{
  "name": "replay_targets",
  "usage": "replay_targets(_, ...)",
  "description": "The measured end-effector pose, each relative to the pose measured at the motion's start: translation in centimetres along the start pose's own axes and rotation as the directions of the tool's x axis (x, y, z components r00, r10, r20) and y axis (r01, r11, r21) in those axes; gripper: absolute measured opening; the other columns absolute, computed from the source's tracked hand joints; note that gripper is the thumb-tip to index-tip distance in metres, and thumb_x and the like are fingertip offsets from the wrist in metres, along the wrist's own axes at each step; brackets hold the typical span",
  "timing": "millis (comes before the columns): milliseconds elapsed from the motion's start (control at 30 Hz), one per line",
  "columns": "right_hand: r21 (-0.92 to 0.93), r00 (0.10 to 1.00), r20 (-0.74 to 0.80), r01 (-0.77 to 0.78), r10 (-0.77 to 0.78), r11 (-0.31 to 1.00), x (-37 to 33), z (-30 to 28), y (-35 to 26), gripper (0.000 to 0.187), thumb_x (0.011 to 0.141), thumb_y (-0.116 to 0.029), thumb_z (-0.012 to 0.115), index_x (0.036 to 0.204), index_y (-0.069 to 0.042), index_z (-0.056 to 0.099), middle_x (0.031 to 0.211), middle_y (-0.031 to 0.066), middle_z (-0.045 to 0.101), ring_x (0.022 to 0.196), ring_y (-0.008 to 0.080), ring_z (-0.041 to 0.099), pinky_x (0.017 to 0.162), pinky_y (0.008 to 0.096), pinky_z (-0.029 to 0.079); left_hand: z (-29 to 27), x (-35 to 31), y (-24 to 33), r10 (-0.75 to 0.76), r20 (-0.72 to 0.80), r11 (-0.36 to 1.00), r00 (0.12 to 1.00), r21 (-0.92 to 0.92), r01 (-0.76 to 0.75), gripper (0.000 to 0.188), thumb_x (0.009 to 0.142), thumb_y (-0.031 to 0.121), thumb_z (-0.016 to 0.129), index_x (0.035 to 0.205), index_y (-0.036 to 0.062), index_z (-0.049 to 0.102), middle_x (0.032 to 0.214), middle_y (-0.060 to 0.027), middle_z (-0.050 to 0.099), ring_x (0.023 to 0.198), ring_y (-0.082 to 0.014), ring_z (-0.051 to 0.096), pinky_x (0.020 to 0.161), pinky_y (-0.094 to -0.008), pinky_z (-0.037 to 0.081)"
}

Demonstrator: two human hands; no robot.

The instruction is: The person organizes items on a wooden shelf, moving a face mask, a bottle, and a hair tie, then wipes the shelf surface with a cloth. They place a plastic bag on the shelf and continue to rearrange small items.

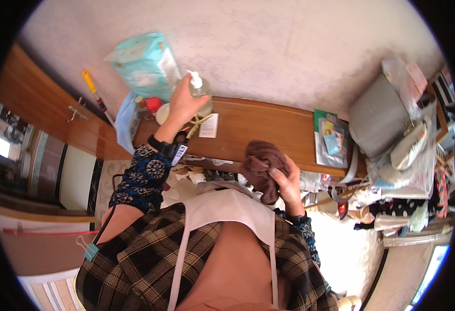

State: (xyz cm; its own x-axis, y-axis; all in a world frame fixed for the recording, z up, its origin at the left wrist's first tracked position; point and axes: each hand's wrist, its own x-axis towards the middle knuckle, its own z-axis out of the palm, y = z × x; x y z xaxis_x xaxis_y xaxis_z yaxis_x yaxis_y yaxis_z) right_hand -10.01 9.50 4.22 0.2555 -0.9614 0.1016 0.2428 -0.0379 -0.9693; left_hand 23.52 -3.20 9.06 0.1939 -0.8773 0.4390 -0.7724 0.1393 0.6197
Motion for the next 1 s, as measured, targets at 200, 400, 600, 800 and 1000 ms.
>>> replay_targets(200,0.026,0.991,0.127,-0.043,0.04,0.999,-0.7,-0.3,-0.5,0.046,0.085,-0.009,0.072,0.126,0.006,0.056,0.116,0.0094,0.066,0.107,0.0159,0.061,0.097,0.0316,0.047,0.7,1.0,5.2,0.13,0.033,0.98,0.991,-0.156,-0.123,0.074,0.074,0.027,0.082,0.135,-0.0003,0.049,0.125,-0.0194,0.06,0.117,-0.0339,0.058,0.098,-0.0397,0.046)
replay_targets(400,0.085,0.986,0.161,-0.046,0.032,0.995,-1.8,-1.7,-1.0,0.049,0.084,-0.008,0.074,0.127,0.005,0.056,0.118,0.008,0.065,0.108,0.0146,0.06,0.098,0.0308,0.047,7.2,1.8,13.8,0.239,0.184,0.928,0.953,-0.331,-0.169,0.072,0.073,0.027,0.082,0.132,-0.0002,0.051,0.123,-0.0181,0.062,0.114,-0.032,0.06,0.097,-0.04,0.047)
replay_targets(600,0.073,0.992,0.119,-0.037,0.028,0.997,-3.4,-5.0,-2.0,0.047,0.084,-0.009,0.074,0.126,0.005,0.056,0.116,0.0064,0.065,0.105,0.013,0.059,0.096,0.0294,0.047,14.8,0.6,21.4,0.38,0.291,0.844,0.878,-0.497,-0.201,0.071,0.073,0.029,0.081,0.13,-0.0007,0.052,0.121,-0.0186,0.064,0.113,-0.0317,0.062,0.096,-0.0395,0.048)
replay_targets(800,0.13,0.998,0.057,-0.006,-0.002,0.992,-5.4,-8.3,-3.2,0.047,0.084,-0.009,0.074,0.126,0.005,0.056,0.116,0.0063,0.065,0.106,0.0124,0.059,0.097,0.029,0.046,18.1,-0.1,24.8,0.363,0.367,0.898,0.857,-0.382,-0.217,0.072,0.073,0.03,0.079,0.132,-0.0003,0.051,0.123,-0.02,0.062,0.116,-0.0338,0.059,0.099,-0.0399,0.046)
replay_targets(1000,0.142,0.999,0.035,0.013,-0.018,0.99,-6.4,-11.2,-4.0,0.047,0.085,-0.008,0.074,0.127,0.005,0.055,0.117,0.0068,0.065,0.107,0.0125,0.059,0.097,0.0292,0.046,19.6,-0.1,25.1,0.304,0.377,0.945,0.875,-0.237,-0.226,0.073,0.073,0.03,0.078,0.133,0.0004,0.05,0.127,-0.0202,0.059,0.119,-0.0341,0.058,0.1,-0.04,0.046)
